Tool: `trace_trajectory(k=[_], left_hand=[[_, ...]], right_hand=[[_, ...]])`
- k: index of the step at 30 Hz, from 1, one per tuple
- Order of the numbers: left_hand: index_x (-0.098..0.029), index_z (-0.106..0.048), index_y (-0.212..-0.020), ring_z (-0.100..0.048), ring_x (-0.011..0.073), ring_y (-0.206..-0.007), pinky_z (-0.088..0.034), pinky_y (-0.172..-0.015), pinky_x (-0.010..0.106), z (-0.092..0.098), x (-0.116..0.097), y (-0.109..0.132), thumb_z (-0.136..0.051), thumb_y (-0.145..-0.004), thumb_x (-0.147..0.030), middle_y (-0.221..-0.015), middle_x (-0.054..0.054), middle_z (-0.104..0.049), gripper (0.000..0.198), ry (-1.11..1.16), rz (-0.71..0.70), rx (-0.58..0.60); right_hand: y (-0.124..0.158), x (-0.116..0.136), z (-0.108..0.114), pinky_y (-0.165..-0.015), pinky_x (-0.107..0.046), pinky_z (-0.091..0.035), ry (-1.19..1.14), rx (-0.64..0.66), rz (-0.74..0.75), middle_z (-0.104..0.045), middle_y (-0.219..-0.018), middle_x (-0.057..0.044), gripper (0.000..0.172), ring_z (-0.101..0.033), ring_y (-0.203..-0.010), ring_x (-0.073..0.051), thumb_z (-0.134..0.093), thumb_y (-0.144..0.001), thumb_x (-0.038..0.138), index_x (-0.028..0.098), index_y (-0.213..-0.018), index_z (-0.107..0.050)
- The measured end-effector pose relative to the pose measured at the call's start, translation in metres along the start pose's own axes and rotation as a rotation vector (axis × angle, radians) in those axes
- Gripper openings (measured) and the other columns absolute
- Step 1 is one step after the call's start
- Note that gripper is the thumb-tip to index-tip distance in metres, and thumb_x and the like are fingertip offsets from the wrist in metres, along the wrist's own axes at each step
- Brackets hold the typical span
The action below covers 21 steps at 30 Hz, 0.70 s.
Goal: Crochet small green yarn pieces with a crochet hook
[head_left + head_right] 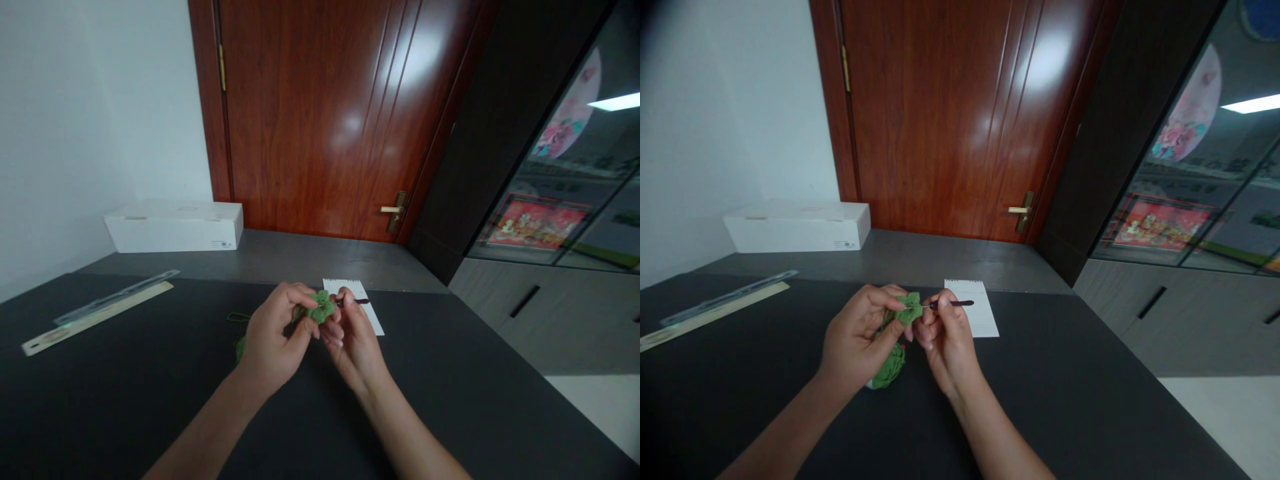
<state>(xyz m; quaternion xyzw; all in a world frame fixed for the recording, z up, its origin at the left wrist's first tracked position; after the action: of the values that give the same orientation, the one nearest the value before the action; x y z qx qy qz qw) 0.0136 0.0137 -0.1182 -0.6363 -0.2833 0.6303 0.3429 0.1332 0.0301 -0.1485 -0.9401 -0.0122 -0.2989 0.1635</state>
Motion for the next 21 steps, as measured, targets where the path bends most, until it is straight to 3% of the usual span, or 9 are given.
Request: trace_trajectory(k=[6,13,18,21], left_hand=[[-0.014,-0.057,-0.099,-0.071,0.0170,-0.062,-0.062,-0.058,0.031,-0.005,-0.002,-0.011,-0.053,-0.090,-0.009,-0.084,0.009,-0.072,0.011,0.315,0.207,0.160],[-0.015,-0.061,-0.104,-0.071,0.0150,-0.059,-0.061,-0.057,0.026,-0.008,0.002,-0.014,-0.065,-0.085,-0.008,-0.076,0.003,-0.072,0.020,0.268,0.261,0.112],[-0.016,-0.059,-0.096,-0.070,0.0132,-0.059,-0.060,-0.057,0.023,-0.002,0.002,-0.013,-0.067,-0.082,-0.006,-0.078,0.000,-0.070,0.019,0.195,0.218,-0.019],[-0.015,-0.062,-0.091,-0.070,0.0130,-0.060,-0.059,-0.059,0.023,-0.003,0.003,-0.013,-0.067,-0.081,-0.007,-0.076,0.000,-0.070,0.014,0.123,0.247,-0.023]], right_hand=[[-0.004,-0.001,0.009,-0.042,-0.015,-0.033,-0.013,0.023,0.027,-0.055,-0.063,0.006,0.023,-0.040,-0.045,-0.005,-0.074,-0.083,0.038,0.019,-0.087,-0.062],[-0.003,0.003,0.008,-0.042,-0.015,-0.032,0.043,0.019,0.086,-0.058,-0.063,0.004,0.024,-0.044,-0.047,-0.006,-0.074,-0.084,0.039,0.020,-0.086,-0.060],[-0.004,0.002,0.009,-0.041,-0.014,-0.032,0.024,-0.015,0.082,-0.059,-0.065,0.004,0.024,-0.045,-0.047,-0.006,-0.077,-0.081,0.037,0.019,-0.085,-0.061],[-0.005,0.001,0.010,-0.043,-0.015,-0.034,-0.001,-0.034,0.070,-0.059,-0.064,0.003,0.023,-0.044,-0.048,-0.005,-0.078,-0.080,0.036,0.018,-0.085,-0.064]])
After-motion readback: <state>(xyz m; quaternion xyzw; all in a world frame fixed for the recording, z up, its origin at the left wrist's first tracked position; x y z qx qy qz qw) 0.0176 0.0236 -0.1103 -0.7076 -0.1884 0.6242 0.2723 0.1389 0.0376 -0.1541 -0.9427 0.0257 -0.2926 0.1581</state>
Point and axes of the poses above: each hand's wrist, its own y-axis away from the middle knuckle, its own z-axis out of the back of the hand, x = y × z, the point moved 4 cm from there along -y, towards the middle knuckle
